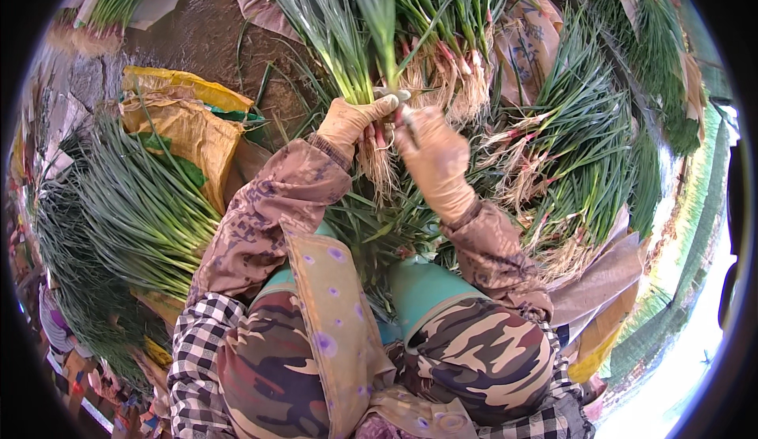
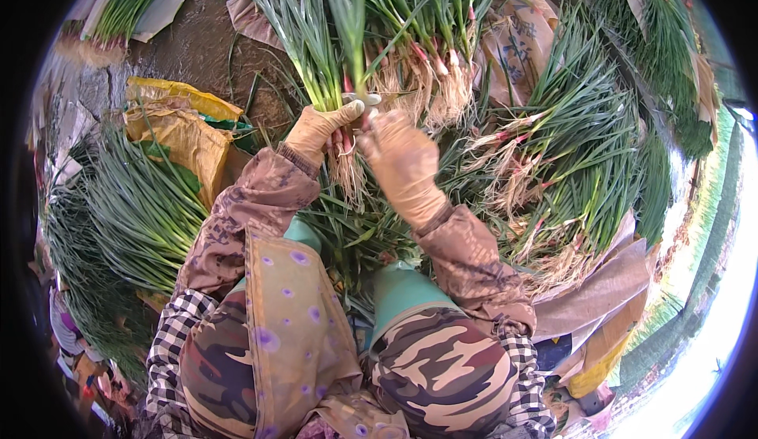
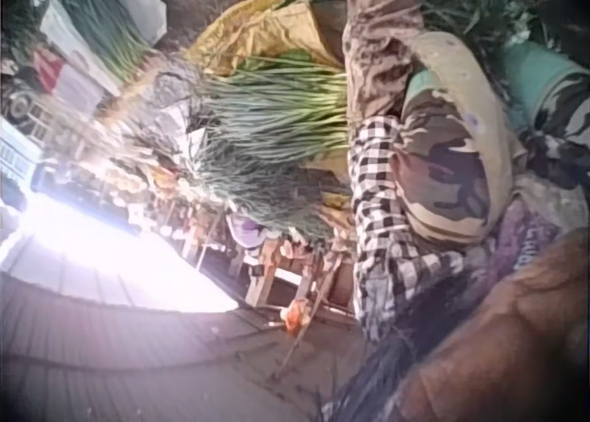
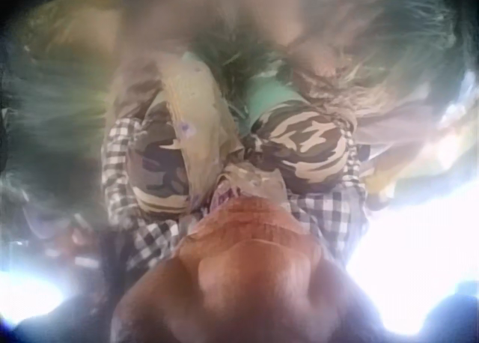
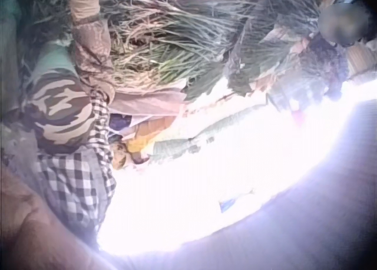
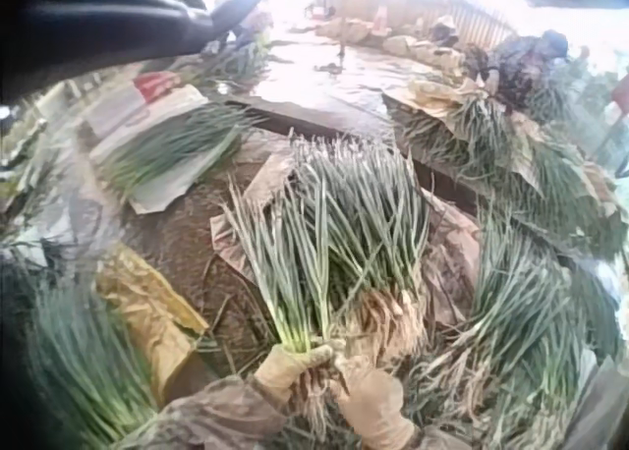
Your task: The person gathers green onions, aligns the roots, and ties them into bundles using a rubber band. The person then places the finished bundle into a plastic bag.
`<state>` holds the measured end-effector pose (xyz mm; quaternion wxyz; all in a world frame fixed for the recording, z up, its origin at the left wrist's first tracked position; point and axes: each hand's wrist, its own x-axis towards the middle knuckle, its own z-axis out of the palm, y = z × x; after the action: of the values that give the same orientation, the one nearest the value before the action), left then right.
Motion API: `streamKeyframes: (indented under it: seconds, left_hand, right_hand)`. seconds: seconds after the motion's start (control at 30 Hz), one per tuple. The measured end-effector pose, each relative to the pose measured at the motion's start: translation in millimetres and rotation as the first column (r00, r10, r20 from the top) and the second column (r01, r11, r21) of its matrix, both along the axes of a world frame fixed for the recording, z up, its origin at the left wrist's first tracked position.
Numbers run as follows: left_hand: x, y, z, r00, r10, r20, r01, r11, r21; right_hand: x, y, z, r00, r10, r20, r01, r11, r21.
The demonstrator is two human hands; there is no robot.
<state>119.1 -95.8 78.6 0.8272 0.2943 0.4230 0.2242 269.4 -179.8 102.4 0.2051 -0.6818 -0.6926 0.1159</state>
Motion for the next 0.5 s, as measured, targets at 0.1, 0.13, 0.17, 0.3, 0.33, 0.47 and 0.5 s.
streamKeyframes:
  seconds: [0.1,0.13,0.17,0.3,0.33,0.47,0.5]
  left_hand:
    - [-7.7,-4.3,-2.5,0.992,0.037,-0.123,-0.038,0.999,-0.004]
    - [-12.5,-5.1,-4.9,0.991,0.031,-0.13,-0.032,0.999,-0.004]
    - [-15.6,-7.9,-11.3,0.989,0.032,-0.145,-0.031,1.0,0.004]
    - [-26.9,-17.0,-4.7,0.997,-0.051,0.053,0.049,0.998,0.034]
    - [-23.7,-18.7,-2.4,0.987,-0.069,0.143,0.061,0.996,0.057]
    - [-28.0,-29.2,-8.4,0.948,-0.004,0.317,0.032,0.996,-0.084]
    - [-32.4,-30.5,-13.6,0.936,-0.019,0.351,0.06,0.993,-0.106]
  right_hand:
    - [-8.3,-6.0,-4.4,0.965,0.049,-0.256,-0.057,0.998,-0.024]
    - [-4.6,-2.8,-5.8,0.9,0.014,-0.437,-0.036,0.998,-0.043]
    - [-1.9,2.5,-0.1,0.737,-0.229,-0.636,0.063,0.96,-0.273]
    - [0.0,44.6,11.2,0.172,-0.559,-0.811,-0.052,0.817,-0.574]
    - [3.9,48.6,3.0,0.081,-0.584,-0.808,-0.183,0.788,-0.588]
    - [3.3,56.9,-15.0,-0.119,-0.634,-0.764,-0.394,0.736,-0.55]
    - [1.7,54.2,-18.7,-0.157,-0.62,-0.769,-0.383,0.756,-0.531]
